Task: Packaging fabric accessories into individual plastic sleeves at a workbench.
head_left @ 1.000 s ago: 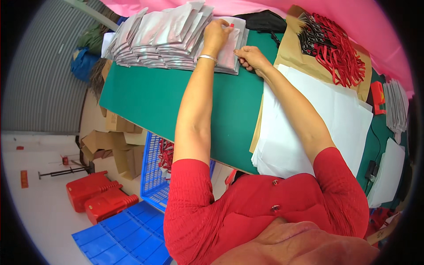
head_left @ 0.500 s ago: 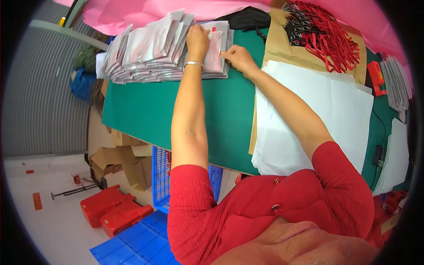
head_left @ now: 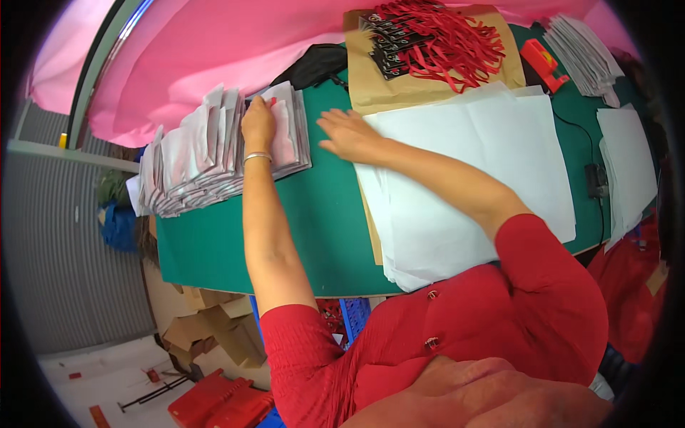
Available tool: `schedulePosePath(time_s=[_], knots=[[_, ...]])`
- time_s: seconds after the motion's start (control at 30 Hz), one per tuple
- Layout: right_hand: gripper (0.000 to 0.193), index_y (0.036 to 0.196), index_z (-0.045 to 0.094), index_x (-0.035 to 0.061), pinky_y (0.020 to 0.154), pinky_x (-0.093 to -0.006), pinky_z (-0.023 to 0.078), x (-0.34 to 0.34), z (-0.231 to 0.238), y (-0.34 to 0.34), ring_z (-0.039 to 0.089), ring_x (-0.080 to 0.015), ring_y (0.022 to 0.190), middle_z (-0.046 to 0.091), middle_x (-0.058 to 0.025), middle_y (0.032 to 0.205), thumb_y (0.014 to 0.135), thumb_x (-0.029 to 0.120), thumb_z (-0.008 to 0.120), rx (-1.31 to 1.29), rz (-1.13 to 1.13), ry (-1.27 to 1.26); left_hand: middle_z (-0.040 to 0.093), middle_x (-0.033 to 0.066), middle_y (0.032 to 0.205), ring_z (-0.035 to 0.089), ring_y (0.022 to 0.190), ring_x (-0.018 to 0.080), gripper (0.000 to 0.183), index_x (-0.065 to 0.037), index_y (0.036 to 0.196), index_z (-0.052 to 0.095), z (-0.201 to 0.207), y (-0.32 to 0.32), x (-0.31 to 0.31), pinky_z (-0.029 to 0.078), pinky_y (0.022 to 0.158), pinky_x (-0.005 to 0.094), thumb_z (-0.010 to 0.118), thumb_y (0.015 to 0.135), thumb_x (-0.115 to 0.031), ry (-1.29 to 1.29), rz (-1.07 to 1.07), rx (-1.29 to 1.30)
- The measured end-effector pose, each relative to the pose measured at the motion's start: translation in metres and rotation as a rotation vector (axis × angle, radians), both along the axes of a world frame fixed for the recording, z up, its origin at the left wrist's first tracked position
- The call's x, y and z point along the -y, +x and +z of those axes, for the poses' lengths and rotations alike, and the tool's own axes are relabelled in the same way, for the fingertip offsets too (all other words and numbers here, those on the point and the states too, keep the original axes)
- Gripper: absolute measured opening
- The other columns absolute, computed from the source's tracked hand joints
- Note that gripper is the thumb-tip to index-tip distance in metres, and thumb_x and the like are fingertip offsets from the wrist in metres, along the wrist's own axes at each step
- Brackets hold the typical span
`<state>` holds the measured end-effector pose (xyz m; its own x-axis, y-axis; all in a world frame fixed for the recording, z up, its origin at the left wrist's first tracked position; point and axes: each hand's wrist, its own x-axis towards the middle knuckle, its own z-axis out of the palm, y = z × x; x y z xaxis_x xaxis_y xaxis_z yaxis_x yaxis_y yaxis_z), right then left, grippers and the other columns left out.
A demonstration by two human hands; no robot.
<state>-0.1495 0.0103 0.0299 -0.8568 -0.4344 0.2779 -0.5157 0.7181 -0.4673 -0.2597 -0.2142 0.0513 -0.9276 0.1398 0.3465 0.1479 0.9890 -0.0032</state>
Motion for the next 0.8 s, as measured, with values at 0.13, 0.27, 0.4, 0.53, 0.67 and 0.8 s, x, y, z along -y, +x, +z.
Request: schedulePosePath(time_s=[0.13, 0.27, 0.4, 0.53, 0.67, 0.8], knots=[[0.041, 0.125, 0.056, -0.0020, 0.102, -0.0401, 0.044, -0.101, 0.015, 0.063, 0.056, -0.0345, 0.118, 0.059, -0.0178, 0.131, 0.089, 0.018, 0.062, 0.075, -0.039, -0.039, 0.067, 0.0176, 0.079, 0.068, 0.074, 0.0385, 0.019, -0.007, 0.100, 0.055, 0.004, -0.009, 0.029, 0.053, 0.066, 0.0503, 0.045, 0.097, -0.022, -0.055, 0.028, 0.062], [0.028, 0.114, 0.062, -0.0020, 0.091, -0.0329, 0.050, -0.181, 0.008, 0.142, 0.062, -0.0276, 0.101, 0.063, -0.0143, 0.120, 0.087, 0.005, 0.063, 0.099, -0.165, -0.192, 0.068, 0.0163, 0.081, 0.069, 0.073, 0.0343, 0.017, -0.008, 0.092, 0.059, 0.053, -0.011, -0.016, 0.054, 0.060, 0.0448, 0.046, 0.094, -0.019, -0.402, 0.037, -0.075], [0.022, 0.108, 0.062, -0.0027, 0.083, -0.0285, 0.049, -0.183, 0.001, 0.167, 0.059, -0.0213, 0.090, 0.062, -0.0110, 0.109, 0.086, -0.002, 0.060, 0.256, -0.213, -0.552, 0.069, 0.0187, 0.079, 0.068, 0.071, 0.0336, 0.018, -0.008, 0.087, 0.068, 0.076, -0.046, -0.084, 0.051, 0.057, 0.0439, 0.054, 0.088, -0.019, -0.041, -0.115, -0.198], [0.019, 0.103, 0.062, -0.0026, 0.077, -0.0251, 0.047, -0.185, -0.012, 0.172, 0.055, -0.0162, 0.082, 0.060, -0.0081, 0.102, 0.085, -0.007, 0.058, 0.316, -0.185, -0.759, 0.061, 0.0075, 0.068, 0.047, 0.052, 0.0158, 0.016, 0.003, 0.089, 0.072, 0.065, -0.091, -0.186, 0.039, 0.047, 0.0284, 0.069, 0.084, -0.012, 1.347, -0.129, 0.307], [0.018, 0.099, 0.061, -0.0021, 0.074, -0.0231, 0.045, -0.194, -0.017, 0.166, 0.052, -0.0133, 0.078, 0.059, -0.0061, 0.099, 0.084, -0.009, 0.056, 0.296, -0.145, -0.841, 0.063, 0.0091, 0.072, 0.051, 0.056, 0.0181, 0.017, 0.004, 0.090, 0.071, 0.041, -0.137, -0.228, 0.042, 0.052, 0.0297, 0.070, 0.083, -0.011, 1.418, -0.109, 0.219], [0.017, 0.099, 0.062, -0.0016, 0.073, -0.0230, 0.046, -0.192, -0.020, 0.166, 0.053, -0.0132, 0.078, 0.059, -0.0059, 0.100, 0.083, -0.009, 0.057, 0.278, -0.156, -0.871, 0.065, 0.0112, 0.078, 0.056, 0.062, 0.0212, 0.018, 0.006, 0.092, 0.069, 0.010, -0.172, -0.255, 0.047, 0.060, 0.0315, 0.071, 0.081, -0.009, 1.523, -0.071, 0.161]])
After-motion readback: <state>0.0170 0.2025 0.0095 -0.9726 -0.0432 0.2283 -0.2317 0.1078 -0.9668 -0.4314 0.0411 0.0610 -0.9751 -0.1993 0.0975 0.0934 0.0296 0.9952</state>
